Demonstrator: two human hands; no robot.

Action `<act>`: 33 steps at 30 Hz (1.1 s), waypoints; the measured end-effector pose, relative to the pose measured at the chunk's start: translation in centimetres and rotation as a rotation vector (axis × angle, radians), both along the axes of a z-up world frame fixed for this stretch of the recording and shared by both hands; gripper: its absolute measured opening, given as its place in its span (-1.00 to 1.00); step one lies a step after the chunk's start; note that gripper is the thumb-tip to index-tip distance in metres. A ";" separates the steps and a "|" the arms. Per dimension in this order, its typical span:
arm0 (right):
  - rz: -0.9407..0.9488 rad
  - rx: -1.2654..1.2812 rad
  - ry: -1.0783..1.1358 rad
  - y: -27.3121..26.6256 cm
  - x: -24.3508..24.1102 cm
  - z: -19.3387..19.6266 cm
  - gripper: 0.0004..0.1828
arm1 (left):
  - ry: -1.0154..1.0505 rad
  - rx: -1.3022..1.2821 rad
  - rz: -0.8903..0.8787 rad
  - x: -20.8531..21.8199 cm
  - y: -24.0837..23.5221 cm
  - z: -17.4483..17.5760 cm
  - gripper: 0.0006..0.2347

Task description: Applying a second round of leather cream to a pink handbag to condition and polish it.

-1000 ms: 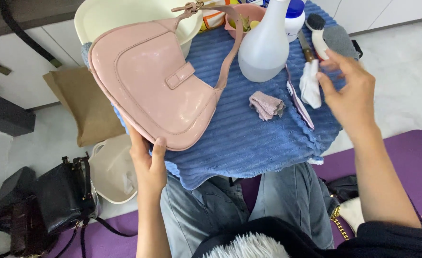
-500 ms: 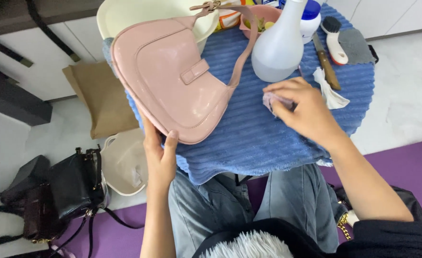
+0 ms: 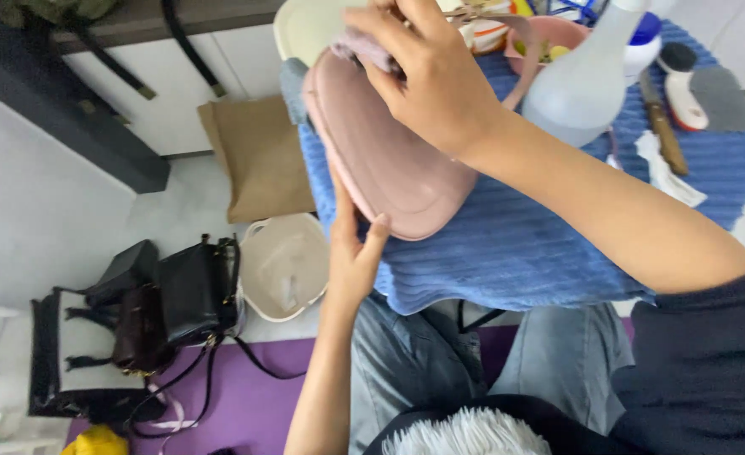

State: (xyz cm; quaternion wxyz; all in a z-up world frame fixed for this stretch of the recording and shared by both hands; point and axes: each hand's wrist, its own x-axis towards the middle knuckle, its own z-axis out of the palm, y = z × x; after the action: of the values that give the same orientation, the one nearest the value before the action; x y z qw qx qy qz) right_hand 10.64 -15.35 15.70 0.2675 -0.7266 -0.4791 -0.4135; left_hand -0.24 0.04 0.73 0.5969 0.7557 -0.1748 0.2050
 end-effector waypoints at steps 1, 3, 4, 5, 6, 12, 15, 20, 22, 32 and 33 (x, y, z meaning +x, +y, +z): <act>0.011 0.006 -0.001 1.0 -0.1 0.0 -0.68 | -0.001 0.006 0.011 -0.1 0.1 0.3 -0.30; 0.049 -0.001 -0.116 3.0 -0.3 -0.1 -0.86 | 0.041 -0.002 -0.027 -0.1 0.3 0.8 -0.29; 0.054 0.005 -0.118 3.3 -0.8 -0.5 -0.86 | 0.039 0.004 -0.022 0.0 0.6 0.7 -0.29; 0.102 -0.030 -0.106 3.7 -1.3 -0.9 -0.83 | 0.040 0.004 -0.042 0.1 0.8 0.5 -0.31; 0.149 -0.071 -0.094 3.8 -1.8 -1.4 -0.75 | 0.042 -0.001 -0.063 0.2 0.8 0.3 -0.33; 0.164 -0.185 -0.151 3.2 -2.4 -3.1 -0.73 | 0.061 -0.032 -0.101 -0.3 0.8 1.9 -0.33; 0.114 -0.216 -0.240 2.5 -2.8 -3.5 -0.76 | 0.026 -0.013 -0.089 -0.3 0.8 1.7 -0.35; 0.149 -0.156 -0.203 1.9 -3.8 -4.7 -0.73 | -0.004 -0.021 -0.093 0.5 1.2 0.0 -0.32; 0.162 -0.103 -0.218 1.7 -4.2 -5.0 -0.73 | -0.030 -0.033 -0.095 0.8 1.3 -0.6 -0.29; 0.175 -0.218 -0.133 -1.2 -5.6 -7.7 -0.77 | -0.015 -0.062 -0.126 0.4 1.0 0.8 -0.32; 0.186 -0.226 -0.145 -1.6 -5.6 -8.3 -0.77 | -0.019 -0.081 -0.119 0.3 1.0 1.0 -0.31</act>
State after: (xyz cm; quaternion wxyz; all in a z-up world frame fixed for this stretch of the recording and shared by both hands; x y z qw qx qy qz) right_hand 5.02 -16.90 7.41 0.1858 -0.6729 -0.6058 -0.3817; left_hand 0.06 1.03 1.77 0.6364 0.7172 -0.2166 0.1833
